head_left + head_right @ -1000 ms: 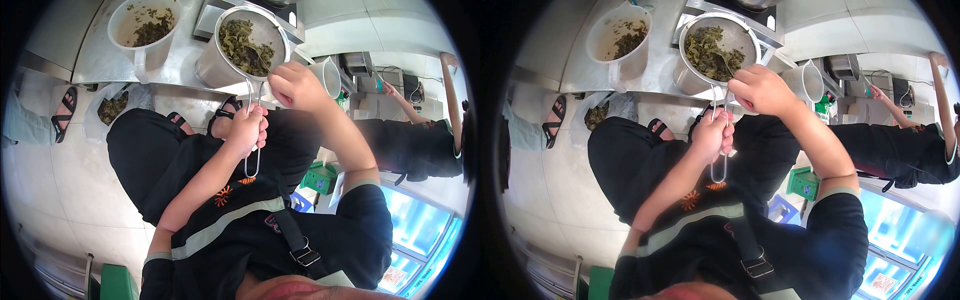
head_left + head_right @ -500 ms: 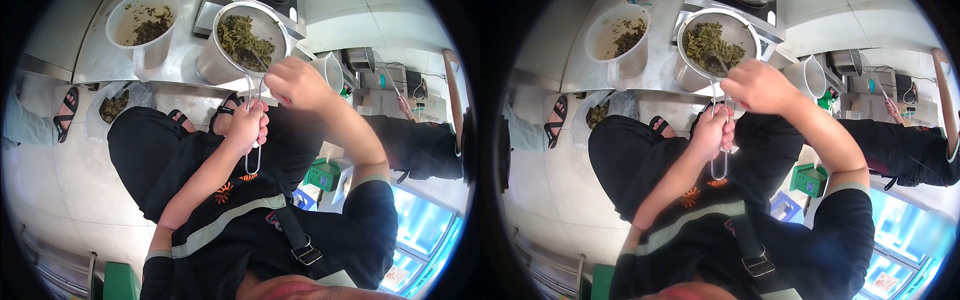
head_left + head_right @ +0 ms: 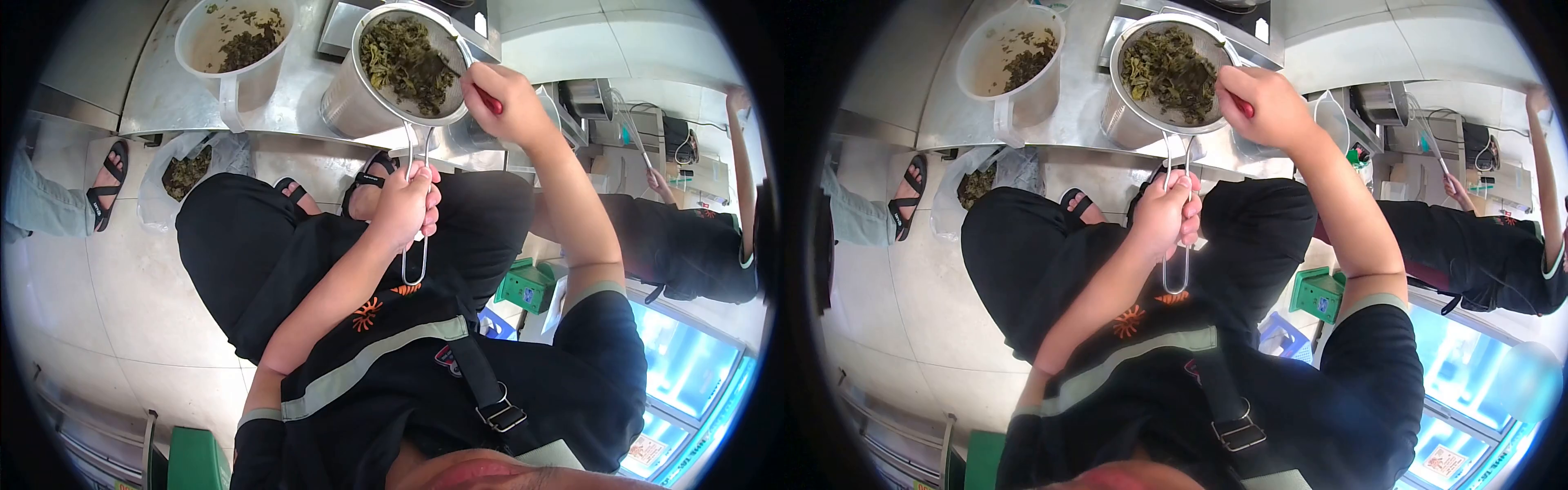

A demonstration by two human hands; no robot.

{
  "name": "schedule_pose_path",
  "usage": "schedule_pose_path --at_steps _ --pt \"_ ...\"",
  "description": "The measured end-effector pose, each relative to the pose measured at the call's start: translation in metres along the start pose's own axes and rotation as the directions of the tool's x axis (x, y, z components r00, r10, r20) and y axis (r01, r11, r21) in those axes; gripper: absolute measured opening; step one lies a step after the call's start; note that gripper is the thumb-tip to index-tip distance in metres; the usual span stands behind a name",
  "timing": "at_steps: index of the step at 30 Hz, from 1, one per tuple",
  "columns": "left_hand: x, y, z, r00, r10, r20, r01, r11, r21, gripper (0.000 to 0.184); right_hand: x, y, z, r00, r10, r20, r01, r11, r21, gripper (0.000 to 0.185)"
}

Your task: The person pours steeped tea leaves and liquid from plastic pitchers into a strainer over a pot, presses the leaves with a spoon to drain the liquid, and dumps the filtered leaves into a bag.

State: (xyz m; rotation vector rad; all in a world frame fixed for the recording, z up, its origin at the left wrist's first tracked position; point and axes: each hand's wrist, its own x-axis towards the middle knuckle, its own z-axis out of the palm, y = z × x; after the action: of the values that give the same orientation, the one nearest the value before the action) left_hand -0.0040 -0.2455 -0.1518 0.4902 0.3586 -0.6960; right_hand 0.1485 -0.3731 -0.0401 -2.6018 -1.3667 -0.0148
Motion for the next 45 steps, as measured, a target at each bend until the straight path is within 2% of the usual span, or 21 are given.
schedule_pose_path --at_steps 1,4,5,6,8,12,14,20,22,24,26,27,30,31,32,33,34,35,38,42,45 --pt "0.002 -0.002 -0.001 1.000 0.004 0.002 -0.004 1.000 -0.003 0.019 -0.001 -0.006 -0.002 0.998 0.070 0.000 -0.070 0.993 0.093 0.006" --pt "0.001 0.000 -0.001 1.000 0.003 0.002 -0.003 1.000 -0.007 0.019 0.001 -0.016 -0.020 0.988 0.150 0.027 -0.152 0.973 0.172 0.006" --pt "0.001 0.001 -0.001 1.000 -0.004 0.000 0.004 1.000 -0.010 0.019 0.005 -0.016 -0.026 0.992 0.090 -0.090 -0.080 0.990 0.117 0.005" --pt "0.001 0.001 -0.001 1.000 -0.003 -0.003 0.003 1.000 -0.011 0.019 0.008 -0.010 -0.033 0.986 0.143 -0.083 -0.137 0.987 0.082 0.004" --pt "0.000 0.000 0.000 1.000 0.015 -0.001 -0.015 1.000 0.005 0.020 0.019 -0.004 -0.037 0.996 0.070 -0.048 -0.071 0.997 -0.020 0.001" --pt "-0.001 0.001 0.001 1.000 0.007 -0.014 -0.007 1.000 -0.001 0.020 0.025 0.019 -0.006 0.993 0.047 0.109 -0.054 0.997 0.058 0.004" --pt "0.000 0.000 -0.001 1.000 0.013 0.011 -0.013 1.000 -0.002 0.020 0.027 0.037 0.013 0.925 0.380 -0.031 -0.357 0.892 0.277 0.009" --pt "-0.002 0.002 0.002 1.000 0.002 -0.013 -0.002 1.000 -0.002 0.018 0.034 0.048 0.015 0.866 0.494 -0.072 -0.465 0.851 0.245 0.016" --pt "-0.003 0.000 0.000 1.000 0.007 0.008 -0.007 1.000 0.000 0.018 0.040 0.053 0.008 0.757 0.652 0.042 -0.590 0.654 0.474 0.015" --pt "-0.001 0.003 -0.003 1.000 0.016 0.007 -0.016 1.000 -0.026 0.018 0.035 0.050 0.020 0.751 0.659 0.040 -0.602 0.658 0.452 0.015" --pt "0.000 0.001 -0.004 0.999 0.027 0.044 -0.025 0.998 -0.058 0.018 0.022 0.041 0.039 0.740 0.658 -0.135 -0.538 0.701 0.468 0.015" --pt "-0.002 0.001 -0.002 0.999 0.029 0.035 -0.028 0.999 -0.046 0.019 0.023 0.037 0.037 0.730 0.671 -0.132 -0.546 0.688 0.479 0.015" --pt "0.005 -0.006 -0.005 0.999 0.048 0.025 -0.047 0.998 -0.034 0.019 0.031 0.040 0.013 0.604 0.796 -0.033 -0.645 0.513 0.566 0.014" --pt "0.007 -0.007 -0.004 0.999 0.045 -0.005 -0.045 0.998 -0.045 0.019 0.029 0.045 0.008 0.548 0.833 -0.081 -0.597 0.457 0.660 0.014" --pt "0.007 -0.008 -0.008 0.997 0.035 0.073 -0.026 0.993 -0.119 0.019 0.028 0.041 0.004 0.550 0.831 -0.088 -0.552 0.440 0.709 0.015" --pt "0.005 -0.009 -0.007 0.997 0.049 0.058 -0.042 0.992 -0.120 0.019 0.027 0.034 0.006 0.564 0.822 -0.072 -0.539 0.434 0.722 0.017" --pt "0.003 -0.006 -0.005 0.997 0.063 0.045 -0.058 0.992 -0.111 0.019 0.024 0.027 0.018 0.607 0.793 -0.056 -0.586 0.493 0.642 0.017" --pt "0.001 -0.005 -0.006 0.996 0.083 0.039 -0.079 0.992 -0.098 0.019 0.019 0.024 0.038 0.574 0.811 -0.114 -0.573 0.497 0.652 0.016" --pt "-0.005 -0.003 -0.004 0.996 0.093 0.011 -0.092 0.992 -0.090 0.021 0.021 0.013 0.033 0.617 0.782 -0.091 -0.618 0.552 0.559 0.013" --pt "0.005 -0.013 -0.009 0.983 0.177 0.038 -0.174 0.982 -0.068 0.024 0.023 -0.003 0.012 0.633 0.772 -0.055 -0.615 0.545 0.570 0.011" --pt "0.010 -0.013 -0.012 0.967 0.246 0.063 -0.249 0.967 0.048 0.027 -0.001 -0.014 -0.001 0.483 0.849 -0.213 -0.503 0.468 0.727 0.012"
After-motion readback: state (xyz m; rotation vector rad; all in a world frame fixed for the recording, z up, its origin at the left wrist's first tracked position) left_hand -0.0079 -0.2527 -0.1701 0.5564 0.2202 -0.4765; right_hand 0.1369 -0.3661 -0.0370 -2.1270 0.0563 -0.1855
